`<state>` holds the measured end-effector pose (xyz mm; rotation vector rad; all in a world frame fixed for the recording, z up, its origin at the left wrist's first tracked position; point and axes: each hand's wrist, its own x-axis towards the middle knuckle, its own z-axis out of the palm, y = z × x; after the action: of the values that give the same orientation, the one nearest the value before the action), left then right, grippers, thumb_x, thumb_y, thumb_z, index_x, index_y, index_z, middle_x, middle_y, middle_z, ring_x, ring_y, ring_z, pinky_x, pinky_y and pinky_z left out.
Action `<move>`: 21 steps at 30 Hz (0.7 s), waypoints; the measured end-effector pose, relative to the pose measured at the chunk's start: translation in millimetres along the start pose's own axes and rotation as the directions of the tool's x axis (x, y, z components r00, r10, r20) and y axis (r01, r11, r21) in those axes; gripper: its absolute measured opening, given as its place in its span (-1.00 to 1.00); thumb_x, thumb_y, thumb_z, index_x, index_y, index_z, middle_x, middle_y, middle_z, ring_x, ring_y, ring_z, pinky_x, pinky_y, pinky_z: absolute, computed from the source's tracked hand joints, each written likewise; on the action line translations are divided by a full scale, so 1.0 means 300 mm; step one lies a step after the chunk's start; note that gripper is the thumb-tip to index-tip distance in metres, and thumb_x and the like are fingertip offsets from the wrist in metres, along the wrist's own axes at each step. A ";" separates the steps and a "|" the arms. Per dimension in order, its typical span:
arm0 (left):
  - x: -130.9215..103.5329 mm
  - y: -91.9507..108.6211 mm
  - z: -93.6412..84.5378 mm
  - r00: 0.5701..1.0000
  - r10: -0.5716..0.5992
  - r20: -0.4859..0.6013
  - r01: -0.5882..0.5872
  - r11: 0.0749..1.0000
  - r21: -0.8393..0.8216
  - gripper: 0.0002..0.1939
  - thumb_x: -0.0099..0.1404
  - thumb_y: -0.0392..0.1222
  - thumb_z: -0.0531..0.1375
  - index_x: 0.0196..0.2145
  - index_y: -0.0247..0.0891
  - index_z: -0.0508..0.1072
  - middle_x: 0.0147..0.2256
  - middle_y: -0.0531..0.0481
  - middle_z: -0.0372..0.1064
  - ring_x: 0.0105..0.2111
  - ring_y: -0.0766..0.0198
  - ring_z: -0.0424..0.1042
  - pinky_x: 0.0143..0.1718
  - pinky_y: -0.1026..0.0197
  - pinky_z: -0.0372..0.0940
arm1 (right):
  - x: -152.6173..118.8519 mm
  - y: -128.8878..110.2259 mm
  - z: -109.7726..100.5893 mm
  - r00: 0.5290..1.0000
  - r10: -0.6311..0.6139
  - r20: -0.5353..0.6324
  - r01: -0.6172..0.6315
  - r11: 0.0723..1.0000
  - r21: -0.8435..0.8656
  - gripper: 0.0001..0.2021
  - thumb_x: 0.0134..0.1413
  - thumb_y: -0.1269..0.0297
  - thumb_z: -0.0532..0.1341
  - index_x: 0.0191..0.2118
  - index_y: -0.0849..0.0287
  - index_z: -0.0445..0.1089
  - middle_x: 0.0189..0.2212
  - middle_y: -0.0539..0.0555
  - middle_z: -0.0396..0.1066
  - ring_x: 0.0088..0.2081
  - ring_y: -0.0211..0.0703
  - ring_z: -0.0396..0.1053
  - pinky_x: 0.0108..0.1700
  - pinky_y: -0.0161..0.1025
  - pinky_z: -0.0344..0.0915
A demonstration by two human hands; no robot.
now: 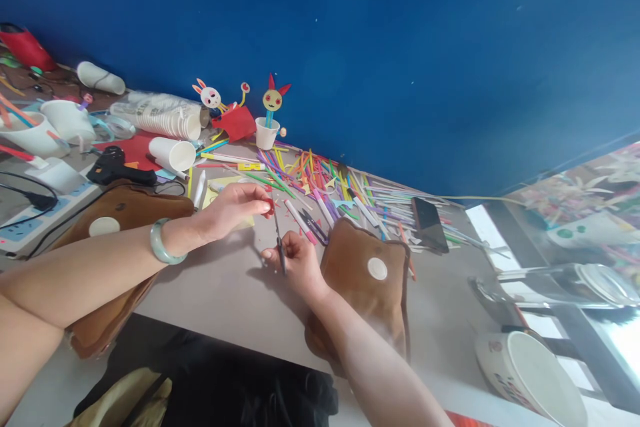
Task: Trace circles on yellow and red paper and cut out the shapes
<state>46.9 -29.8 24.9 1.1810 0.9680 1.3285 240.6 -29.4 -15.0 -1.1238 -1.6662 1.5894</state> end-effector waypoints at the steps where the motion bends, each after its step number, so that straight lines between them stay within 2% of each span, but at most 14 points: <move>1: -0.001 0.001 0.000 1.000 0.000 0.001 0.000 1.000 -0.002 -0.91 0.12 -0.22 0.28 -0.47 -0.29 0.47 -0.49 0.05 0.45 -0.40 0.33 0.42 -0.22 0.18 0.32 | 0.000 0.001 0.000 1.000 0.001 -0.001 -0.001 1.000 -0.003 -0.41 -0.29 -0.17 0.49 -0.55 0.09 0.11 -0.74 -0.13 0.24 -0.67 -0.36 0.13 -0.61 -0.37 0.02; 11: 0.001 0.001 -0.004 1.000 0.019 0.001 -0.019 1.000 -0.008 -0.93 0.12 -0.24 0.26 -0.46 -0.28 0.44 -0.47 0.05 0.45 -0.39 0.32 0.43 -0.22 0.17 0.33 | 0.000 -0.004 0.000 1.000 -0.017 -0.004 0.017 0.999 -0.039 -0.41 -0.27 -0.20 0.47 -0.56 0.09 0.11 -0.74 -0.13 0.23 -0.66 -0.34 0.12 -0.59 -0.35 0.06; 21: 0.000 -0.005 -0.002 1.000 0.029 0.004 -0.029 1.000 -0.008 -0.92 0.14 -0.24 0.27 -0.46 -0.29 0.44 -0.47 0.05 0.45 -0.39 0.33 0.42 -0.21 0.19 0.32 | 0.000 0.001 0.001 1.000 -0.021 -0.012 0.020 0.999 -0.038 -0.40 -0.25 -0.22 0.45 -0.56 0.09 0.10 -0.75 -0.13 0.22 -0.66 -0.37 0.08 -0.60 -0.36 0.00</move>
<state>46.7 -29.5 23.5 1.1954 0.9451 1.3519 240.4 -29.6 -15.4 -1.1296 -1.7011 1.5417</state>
